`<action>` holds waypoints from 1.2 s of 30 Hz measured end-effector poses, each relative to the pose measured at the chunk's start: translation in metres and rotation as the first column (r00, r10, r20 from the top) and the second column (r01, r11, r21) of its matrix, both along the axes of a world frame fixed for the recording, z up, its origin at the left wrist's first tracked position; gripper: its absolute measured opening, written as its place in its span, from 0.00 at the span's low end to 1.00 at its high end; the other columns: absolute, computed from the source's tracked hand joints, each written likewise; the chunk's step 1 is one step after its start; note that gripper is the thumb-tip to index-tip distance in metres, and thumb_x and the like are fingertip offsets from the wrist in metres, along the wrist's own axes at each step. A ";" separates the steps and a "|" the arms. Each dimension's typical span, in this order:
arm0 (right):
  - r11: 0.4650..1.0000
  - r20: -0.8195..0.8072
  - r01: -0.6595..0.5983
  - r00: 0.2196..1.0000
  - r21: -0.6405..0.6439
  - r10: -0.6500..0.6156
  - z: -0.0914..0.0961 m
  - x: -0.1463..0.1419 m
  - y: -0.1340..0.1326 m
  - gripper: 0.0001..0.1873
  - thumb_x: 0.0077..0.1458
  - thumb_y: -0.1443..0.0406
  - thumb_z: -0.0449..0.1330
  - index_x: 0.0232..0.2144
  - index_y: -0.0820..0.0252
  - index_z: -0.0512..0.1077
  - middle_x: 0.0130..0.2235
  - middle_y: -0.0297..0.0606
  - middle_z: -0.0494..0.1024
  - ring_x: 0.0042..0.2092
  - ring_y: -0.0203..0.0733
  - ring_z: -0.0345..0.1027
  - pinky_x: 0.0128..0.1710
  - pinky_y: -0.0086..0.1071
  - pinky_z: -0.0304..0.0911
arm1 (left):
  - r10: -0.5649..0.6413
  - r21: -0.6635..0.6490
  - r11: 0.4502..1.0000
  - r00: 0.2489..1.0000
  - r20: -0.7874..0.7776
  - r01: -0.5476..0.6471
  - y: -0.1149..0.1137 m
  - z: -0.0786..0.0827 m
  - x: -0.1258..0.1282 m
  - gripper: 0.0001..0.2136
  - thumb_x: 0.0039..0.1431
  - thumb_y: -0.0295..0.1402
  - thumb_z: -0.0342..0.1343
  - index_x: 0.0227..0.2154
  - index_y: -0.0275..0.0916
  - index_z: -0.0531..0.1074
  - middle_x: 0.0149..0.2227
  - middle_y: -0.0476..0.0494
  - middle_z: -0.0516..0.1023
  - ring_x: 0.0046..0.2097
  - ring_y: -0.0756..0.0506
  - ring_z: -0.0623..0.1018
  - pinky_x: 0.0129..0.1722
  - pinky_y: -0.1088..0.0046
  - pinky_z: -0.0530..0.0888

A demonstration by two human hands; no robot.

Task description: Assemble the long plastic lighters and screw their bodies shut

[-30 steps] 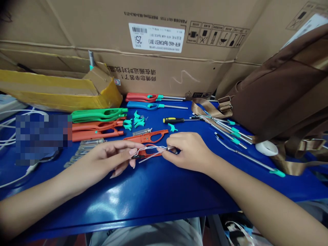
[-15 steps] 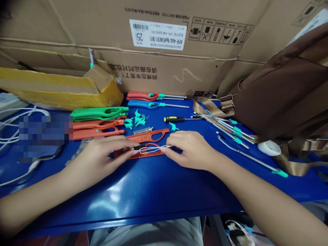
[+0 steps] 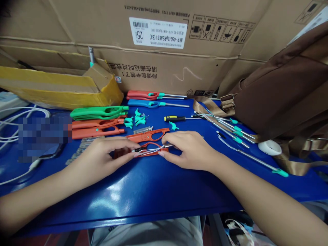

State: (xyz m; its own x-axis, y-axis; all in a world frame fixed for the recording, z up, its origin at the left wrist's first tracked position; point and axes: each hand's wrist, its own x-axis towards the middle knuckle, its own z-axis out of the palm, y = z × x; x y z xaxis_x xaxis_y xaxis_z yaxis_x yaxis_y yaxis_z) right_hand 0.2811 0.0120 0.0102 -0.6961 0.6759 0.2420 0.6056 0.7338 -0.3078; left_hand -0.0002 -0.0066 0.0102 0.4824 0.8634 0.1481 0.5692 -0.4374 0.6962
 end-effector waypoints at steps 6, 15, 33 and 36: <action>0.998 -0.061 -0.025 0.998 0.065 0.029 -0.002 0.002 -0.001 0.05 0.69 0.64 0.55 0.43 0.57 0.71 0.40 0.36 0.83 0.36 0.37 0.76 0.34 0.29 0.63 | 0.043 -0.248 0.969 0.988 0.147 -0.006 -0.001 -0.002 0.005 0.12 0.65 0.42 0.61 0.45 0.41 0.80 0.30 0.50 0.80 0.29 0.50 0.75 0.27 0.77 0.72; 1.000 -0.072 -0.006 0.997 0.024 0.008 -0.005 -0.004 -0.001 0.04 0.69 0.65 0.56 0.43 0.56 0.71 0.40 0.35 0.83 0.39 0.38 0.78 0.37 0.30 0.66 | -0.031 0.340 0.940 0.999 -0.023 0.037 -0.012 0.002 0.005 0.10 0.66 0.32 0.60 0.49 0.43 0.75 0.59 0.39 0.70 0.64 0.40 0.70 0.65 0.56 0.68; 0.993 -0.058 0.021 0.998 0.120 -0.014 0.001 -0.019 -0.020 0.06 0.70 0.64 0.55 0.44 0.56 0.71 0.40 0.34 0.83 0.39 0.39 0.78 0.38 0.32 0.65 | 0.008 0.527 0.850 1.000 0.004 -0.009 -0.013 0.001 0.007 0.03 0.64 0.30 0.64 0.38 0.43 0.82 0.56 0.39 0.75 0.57 0.40 0.75 0.58 0.55 0.71; 0.993 -0.070 0.025 0.997 0.118 -0.016 0.001 -0.020 -0.019 0.06 0.70 0.64 0.55 0.43 0.55 0.71 0.40 0.35 0.84 0.39 0.39 0.78 0.37 0.32 0.65 | 0.012 0.574 0.819 1.000 -0.024 0.004 -0.013 0.003 0.006 0.03 0.64 0.30 0.65 0.37 0.44 0.82 0.57 0.39 0.75 0.56 0.39 0.75 0.56 0.54 0.71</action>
State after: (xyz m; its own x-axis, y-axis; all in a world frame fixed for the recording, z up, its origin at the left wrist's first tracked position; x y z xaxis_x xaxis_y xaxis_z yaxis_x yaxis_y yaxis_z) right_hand 0.2611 -0.0069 0.0115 -0.6613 0.6534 0.3685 0.6011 0.7554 -0.2609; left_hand 0.0060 -0.0198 0.0128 0.4900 0.6278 0.6048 0.5858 -0.7509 0.3049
